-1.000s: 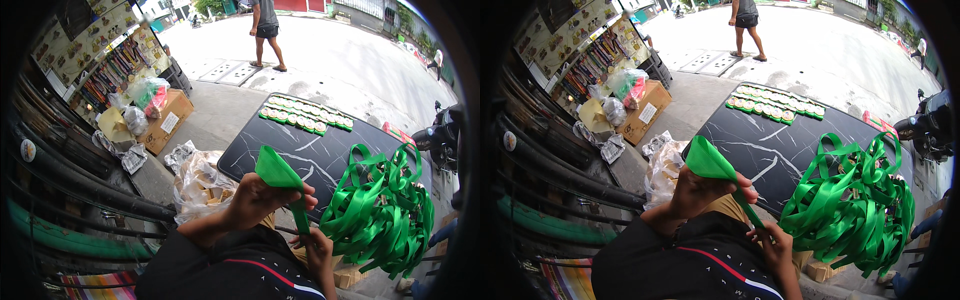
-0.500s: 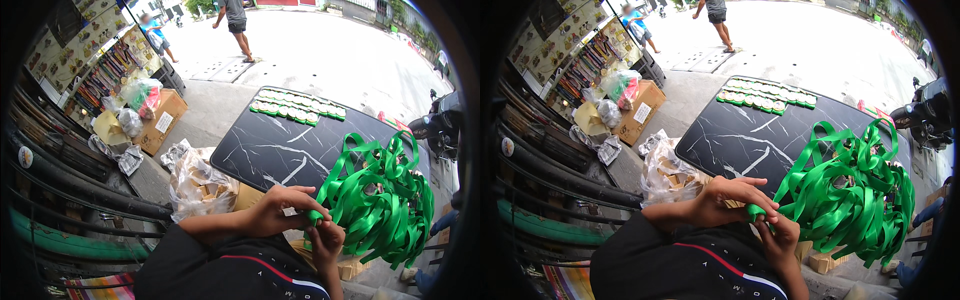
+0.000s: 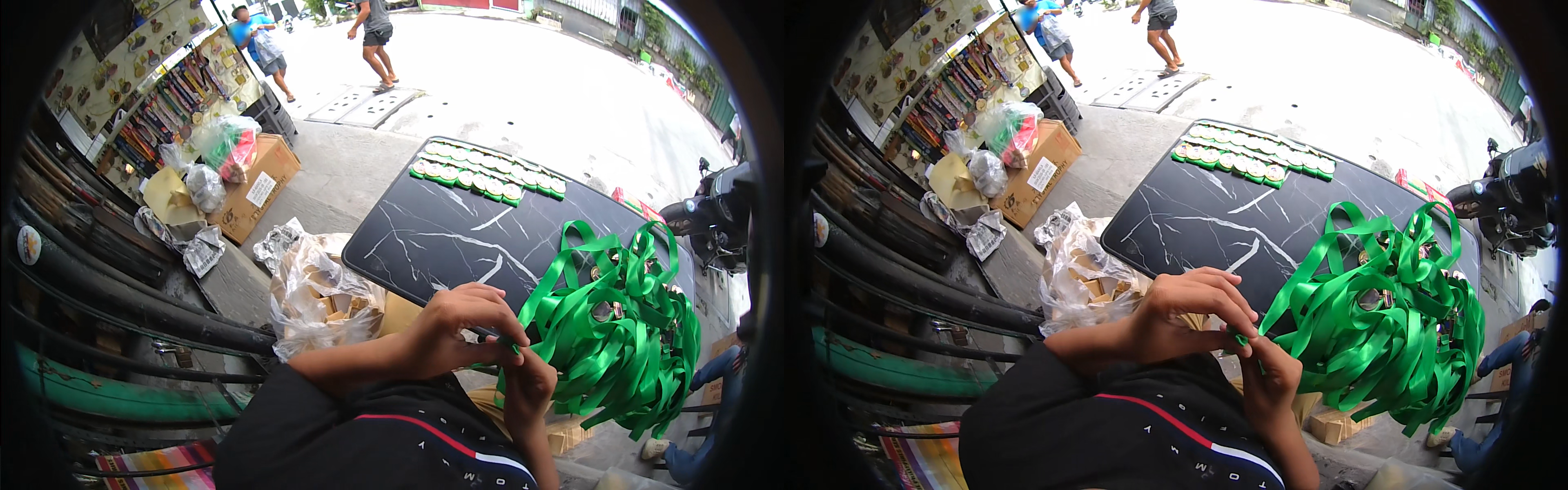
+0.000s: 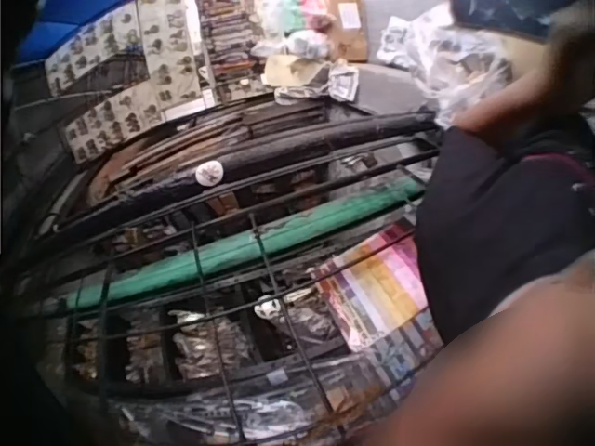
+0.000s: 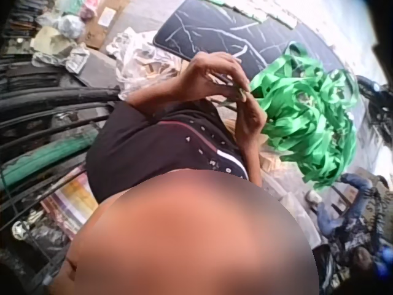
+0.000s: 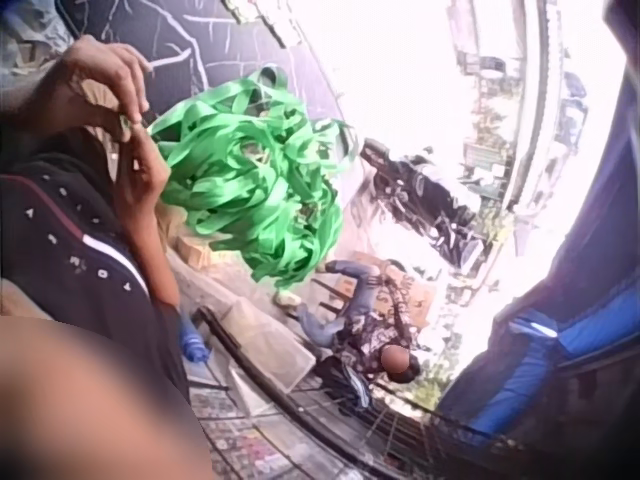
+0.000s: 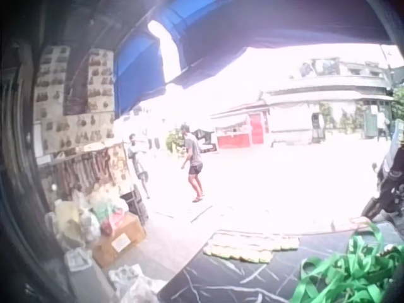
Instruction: The person attaches green ribbons to small medals at a street-side stall. They repeatedly pick a ribbon, thread it through the medal, and place the finished item on a table. A bystander sits nearby and a motorcyclist passes in the background.
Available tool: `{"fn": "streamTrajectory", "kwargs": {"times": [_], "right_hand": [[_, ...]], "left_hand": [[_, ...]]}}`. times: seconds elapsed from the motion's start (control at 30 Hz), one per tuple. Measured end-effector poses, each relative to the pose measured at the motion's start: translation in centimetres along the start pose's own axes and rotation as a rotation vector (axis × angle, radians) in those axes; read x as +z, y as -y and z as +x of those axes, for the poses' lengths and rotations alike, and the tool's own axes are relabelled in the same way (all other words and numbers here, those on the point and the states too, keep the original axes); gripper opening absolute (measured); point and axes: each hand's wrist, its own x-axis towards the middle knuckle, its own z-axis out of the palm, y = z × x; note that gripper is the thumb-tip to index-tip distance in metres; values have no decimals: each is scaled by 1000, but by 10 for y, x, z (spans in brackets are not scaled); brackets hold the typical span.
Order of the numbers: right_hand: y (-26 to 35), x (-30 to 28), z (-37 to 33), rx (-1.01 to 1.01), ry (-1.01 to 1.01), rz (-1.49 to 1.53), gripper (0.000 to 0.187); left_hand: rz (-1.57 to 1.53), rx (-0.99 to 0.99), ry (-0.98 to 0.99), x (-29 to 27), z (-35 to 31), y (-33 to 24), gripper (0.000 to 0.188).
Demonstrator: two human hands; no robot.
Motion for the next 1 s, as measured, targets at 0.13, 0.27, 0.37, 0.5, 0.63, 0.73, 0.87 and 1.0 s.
{"fn": "streamTrajectory", "kwargs": {"times": [0.13, 0.27, 0.37, 0.5, 0.63, 0.73, 0.87, 1.0], "right_hand": [[12, 3, 5, -1, 54, -38, 18], [29, 8, 18, -35, 107, 37, 18], [39, 14, 26, -51, 132, 218, 16], [54, 12, 29, -118, 269, 235, 15], [83, -2, 31, -414, 646, 411, 20], [105, -36, 44, -569, 908, 523, 16], [101, -49, 39, -631, 914, 694, 16], [94, -52, 34, -504, 952, 705, 13]], "left_hand": [[30, 51, -34, -7, 2, -4, 17], [94, 99, -314, -19, -5, -16, 34], [-424, -365, 168, -38, -38, -21, 49], [-1706, -1050, 441, 16, -79, 22, 104], [-2117, -1235, -563, 39, -114, 65, 66], [-2214, -923, -551, 10, -127, 59, 45], [-1538, -653, -799, -27, -126, 11, 34], [-1152, -316, -925, -62, -104, -15, 30]]}}
